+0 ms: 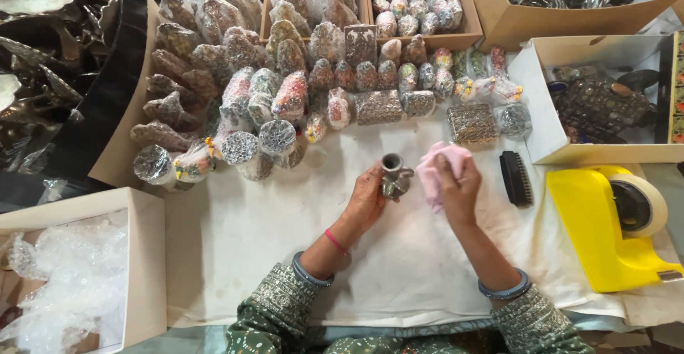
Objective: The person cleans a small, silver-colored decorative object using a black brush and a pink cloth. They scrub the object with the brush and then wipe it with the cloth while seated at a table filled with wrapped items.
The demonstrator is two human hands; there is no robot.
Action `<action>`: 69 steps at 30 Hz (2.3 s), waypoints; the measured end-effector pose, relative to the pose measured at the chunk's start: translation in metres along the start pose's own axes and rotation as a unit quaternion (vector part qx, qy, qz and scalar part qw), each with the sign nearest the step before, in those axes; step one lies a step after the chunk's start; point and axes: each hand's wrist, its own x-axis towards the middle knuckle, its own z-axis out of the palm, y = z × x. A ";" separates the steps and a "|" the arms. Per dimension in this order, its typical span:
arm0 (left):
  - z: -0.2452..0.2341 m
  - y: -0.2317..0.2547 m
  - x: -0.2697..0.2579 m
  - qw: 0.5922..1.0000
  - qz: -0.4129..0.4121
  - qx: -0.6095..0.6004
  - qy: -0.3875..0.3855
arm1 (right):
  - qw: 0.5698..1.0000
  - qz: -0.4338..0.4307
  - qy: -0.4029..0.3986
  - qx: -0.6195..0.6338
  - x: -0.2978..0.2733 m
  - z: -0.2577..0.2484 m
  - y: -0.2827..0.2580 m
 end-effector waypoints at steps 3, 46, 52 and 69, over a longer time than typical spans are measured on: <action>0.014 0.021 0.000 0.997 -0.024 -0.015 0.067 | 0.999 -0.030 -0.011 0.025 0.000 -0.002 -0.023; 0.016 0.004 -0.005 0.990 -0.036 0.136 0.015 | 0.892 -0.365 -0.159 -0.212 -0.009 0.005 -0.076; 0.038 0.014 -0.018 0.792 0.191 0.566 0.124 | 0.884 -0.350 -0.098 -0.295 -0.012 0.001 -0.064; 0.002 -0.008 -0.006 0.961 0.030 0.273 0.012 | 0.978 -0.117 -0.172 0.008 -0.008 -0.006 -0.026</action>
